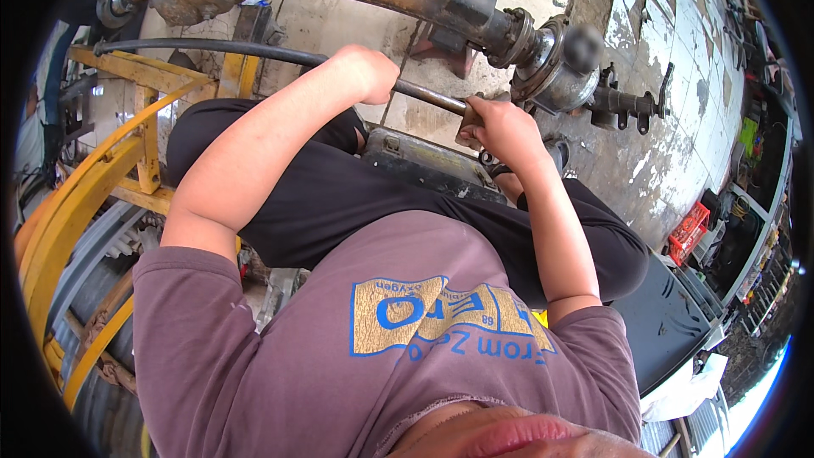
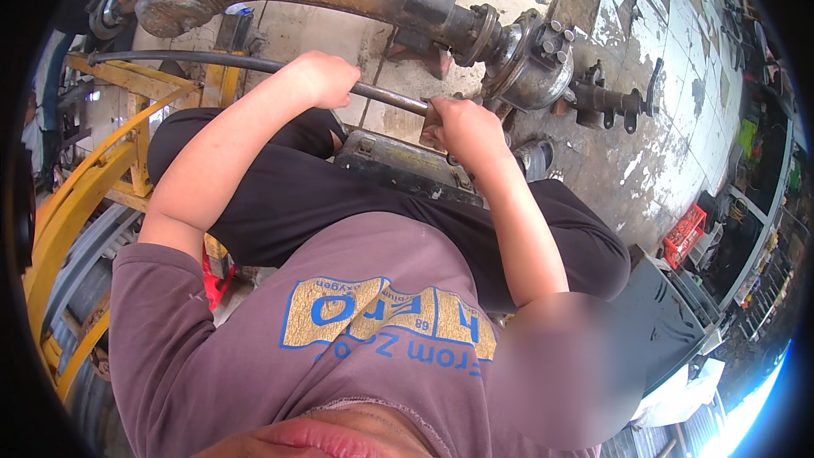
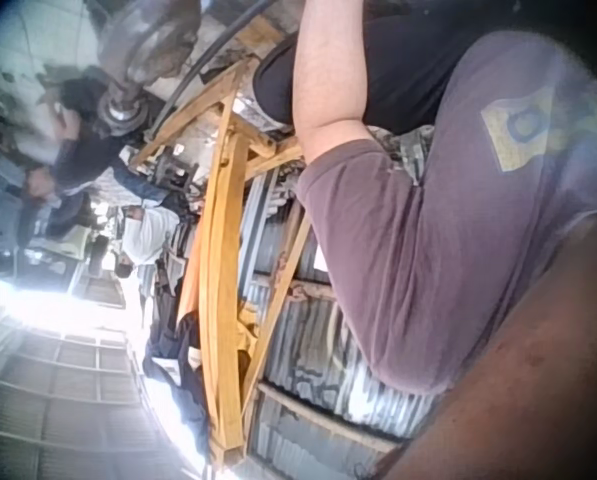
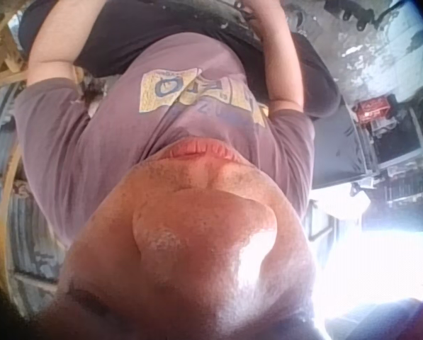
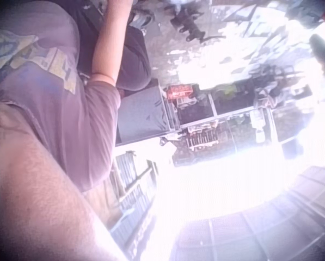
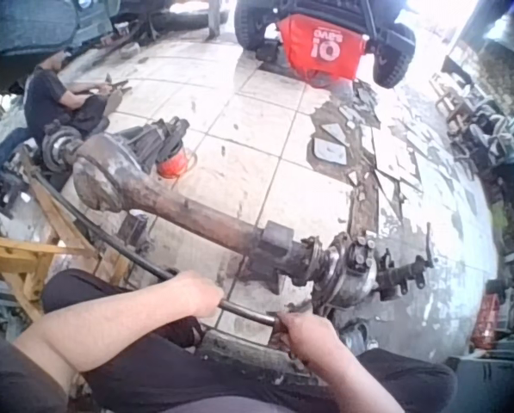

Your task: The person sits on the floor and uses a metal rod to scrape and clean a vehicle axle mounted on a yellow stand. They then use a small abrasive block to rub the surface of the axle.

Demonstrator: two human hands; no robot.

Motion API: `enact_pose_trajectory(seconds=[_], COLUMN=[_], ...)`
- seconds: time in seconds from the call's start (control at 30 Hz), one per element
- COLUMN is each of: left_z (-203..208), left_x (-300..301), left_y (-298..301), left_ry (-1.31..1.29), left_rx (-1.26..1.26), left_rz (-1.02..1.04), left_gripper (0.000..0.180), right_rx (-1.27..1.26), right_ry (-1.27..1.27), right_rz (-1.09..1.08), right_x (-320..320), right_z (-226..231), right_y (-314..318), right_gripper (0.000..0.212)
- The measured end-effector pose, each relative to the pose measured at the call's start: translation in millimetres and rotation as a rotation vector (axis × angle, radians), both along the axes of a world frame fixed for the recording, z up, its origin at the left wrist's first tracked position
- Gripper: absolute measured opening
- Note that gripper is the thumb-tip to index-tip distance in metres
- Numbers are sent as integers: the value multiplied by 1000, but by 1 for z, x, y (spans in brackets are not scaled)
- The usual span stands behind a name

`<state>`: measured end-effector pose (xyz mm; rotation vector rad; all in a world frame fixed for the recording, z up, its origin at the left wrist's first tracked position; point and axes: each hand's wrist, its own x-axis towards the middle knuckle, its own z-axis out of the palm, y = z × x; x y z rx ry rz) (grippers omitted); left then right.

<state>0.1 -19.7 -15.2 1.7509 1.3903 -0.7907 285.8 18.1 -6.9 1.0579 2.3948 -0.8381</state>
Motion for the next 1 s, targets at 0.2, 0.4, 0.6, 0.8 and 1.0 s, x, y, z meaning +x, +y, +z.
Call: enact_pose_trajectory(seconds=[0.2, 0.4, 0.6, 0.8, 1.0], left_z=[-4, -5, -3, -3, 1], left_x=[-3, -2, -2, -2, -2], left_y=[-3, -1, -2, -2, -2], left_ry=[-25, -12, -13, -12, -14], left_rx=[28, 7, 19, 22, 9], left_rz=[6, 2, -1, -5, 12], left_gripper=[32, 33, 32, 32, 32], right_rx=[11, 47, 167, 85, 176], right_ry=[224, 148, 188, 116, 25], right_rz=[9, -44, 55, 74, 215], right_x=[-2, -6, 6, 2, 6], right_z=[-6, -10, -9, -3, 12], right_y=[-5, -18, -31, -25, -30], right_gripper=[49, 66, 66, 70, 77])
